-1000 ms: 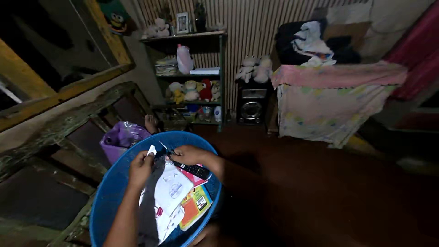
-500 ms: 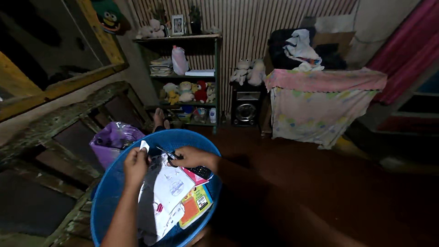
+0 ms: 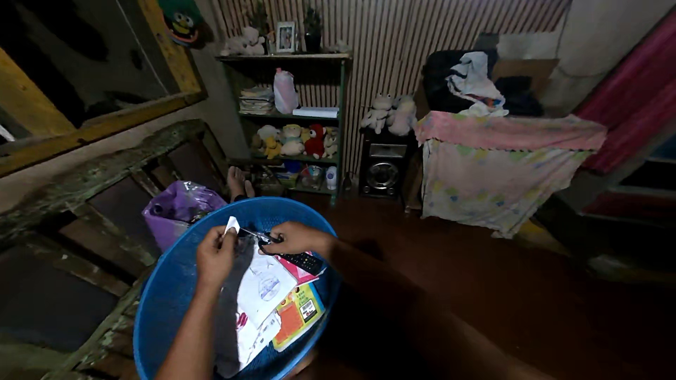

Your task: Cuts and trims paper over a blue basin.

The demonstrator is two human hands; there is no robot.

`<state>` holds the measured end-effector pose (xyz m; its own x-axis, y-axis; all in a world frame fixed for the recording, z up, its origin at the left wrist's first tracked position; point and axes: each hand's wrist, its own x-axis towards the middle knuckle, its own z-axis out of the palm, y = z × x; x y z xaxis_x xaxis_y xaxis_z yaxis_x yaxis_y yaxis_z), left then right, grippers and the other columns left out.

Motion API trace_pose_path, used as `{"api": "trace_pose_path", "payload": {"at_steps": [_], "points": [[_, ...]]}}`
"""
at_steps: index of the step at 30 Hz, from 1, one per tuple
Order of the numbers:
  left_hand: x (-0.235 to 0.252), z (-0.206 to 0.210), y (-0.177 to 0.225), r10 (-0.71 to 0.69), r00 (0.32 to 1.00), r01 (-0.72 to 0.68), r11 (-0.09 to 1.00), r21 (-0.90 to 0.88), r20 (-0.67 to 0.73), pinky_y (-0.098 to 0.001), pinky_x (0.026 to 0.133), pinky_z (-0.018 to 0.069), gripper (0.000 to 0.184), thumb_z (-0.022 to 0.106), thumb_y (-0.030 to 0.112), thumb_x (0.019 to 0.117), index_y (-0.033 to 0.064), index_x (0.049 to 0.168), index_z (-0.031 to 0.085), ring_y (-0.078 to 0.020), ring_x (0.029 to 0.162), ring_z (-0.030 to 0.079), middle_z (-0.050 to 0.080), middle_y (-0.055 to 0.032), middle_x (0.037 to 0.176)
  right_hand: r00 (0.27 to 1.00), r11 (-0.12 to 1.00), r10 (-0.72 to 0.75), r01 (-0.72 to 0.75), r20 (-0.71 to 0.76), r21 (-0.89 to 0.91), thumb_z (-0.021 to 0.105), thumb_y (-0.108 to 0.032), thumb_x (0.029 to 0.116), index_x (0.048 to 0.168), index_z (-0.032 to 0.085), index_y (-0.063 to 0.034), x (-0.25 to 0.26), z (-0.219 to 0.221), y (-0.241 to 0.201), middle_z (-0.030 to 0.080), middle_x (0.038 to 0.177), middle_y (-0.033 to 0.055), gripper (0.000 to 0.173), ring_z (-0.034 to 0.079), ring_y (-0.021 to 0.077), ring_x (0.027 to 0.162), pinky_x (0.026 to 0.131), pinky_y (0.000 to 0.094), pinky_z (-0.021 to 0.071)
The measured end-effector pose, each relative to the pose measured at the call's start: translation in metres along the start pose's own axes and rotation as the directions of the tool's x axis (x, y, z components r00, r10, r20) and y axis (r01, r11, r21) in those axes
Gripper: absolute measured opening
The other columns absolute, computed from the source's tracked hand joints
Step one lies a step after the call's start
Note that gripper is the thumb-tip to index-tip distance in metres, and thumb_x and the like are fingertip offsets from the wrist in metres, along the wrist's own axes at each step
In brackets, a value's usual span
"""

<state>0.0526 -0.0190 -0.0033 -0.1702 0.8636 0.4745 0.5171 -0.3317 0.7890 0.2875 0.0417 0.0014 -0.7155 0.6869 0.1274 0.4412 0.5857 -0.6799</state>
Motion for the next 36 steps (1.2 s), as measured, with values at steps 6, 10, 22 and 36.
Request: {"api": "trace_pose_path", "payload": {"at_steps": [6, 10, 22, 36], "points": [[-0.001, -0.004, -0.012, -0.067, 0.997, 0.063, 0.993, -0.104, -0.032, -0.0343, 0.056, 0.0576, 0.025, 0.052, 0.026, 0.1064, 0.0040, 0.109, 0.065, -0.0150, 0.065, 0.065, 0.068, -0.0047, 0.082, 1.000, 0.999, -0.015, 0.014, 0.003, 0.030, 0.064, -0.054, 0.0967, 0.090, 0.061, -0.0039, 0.000, 0.001, -0.003, 0.058, 0.076, 0.0082, 0.050, 0.057, 0.0199, 0.068, 0.064, 0.0418, 0.0506], [0.004, -0.001, -0.005, -0.015, 0.999, 0.011, 0.994, -0.104, -0.037, -0.0321, 0.057, 0.0543, 0.025, 0.052, 0.025, 0.1064, 0.0042, 0.106, 0.066, -0.0127, 0.063, 0.061, 0.065, -0.0027, 0.078, 1.000, 1.000, -0.006, 0.006, 0.003, 0.026, 0.063, -0.055, 0.0967, 0.090, 0.062, -0.0034, -0.002, 0.001, 0.003, 0.058, 0.076, 0.0089, 0.052, 0.058, 0.0209, 0.068, 0.064, 0.0431, 0.0508], [0.002, 0.003, -0.005, -0.005, 0.999, 0.007, 0.997, -0.071, 0.038, -0.0332, 0.059, 0.0556, 0.026, 0.053, 0.028, 0.1054, 0.0061, 0.104, 0.068, -0.0131, 0.064, 0.063, 0.066, -0.0027, 0.078, 1.000, 0.997, 0.000, -0.002, 0.020, 0.078, 0.063, -0.055, 0.0971, 0.089, 0.060, -0.0035, -0.002, 0.001, 0.003, 0.058, 0.074, 0.0081, 0.052, 0.058, 0.0189, 0.063, 0.061, 0.0403, 0.0518], [0.001, 0.002, -0.001, -0.028, 0.999, 0.032, 0.992, -0.125, 0.036, -0.0313, 0.051, 0.0529, 0.025, 0.050, 0.027, 0.1071, 0.0061, 0.107, 0.065, -0.0143, 0.058, 0.061, 0.066, -0.0033, 0.075, 0.999, 0.997, 0.030, -0.032, 0.034, 0.065, 0.059, -0.055, 0.0991, 0.090, 0.060, -0.0029, -0.001, 0.000, 0.003, 0.058, 0.074, 0.0085, 0.053, 0.059, 0.0194, 0.065, 0.063, 0.0411, 0.0526]]}}
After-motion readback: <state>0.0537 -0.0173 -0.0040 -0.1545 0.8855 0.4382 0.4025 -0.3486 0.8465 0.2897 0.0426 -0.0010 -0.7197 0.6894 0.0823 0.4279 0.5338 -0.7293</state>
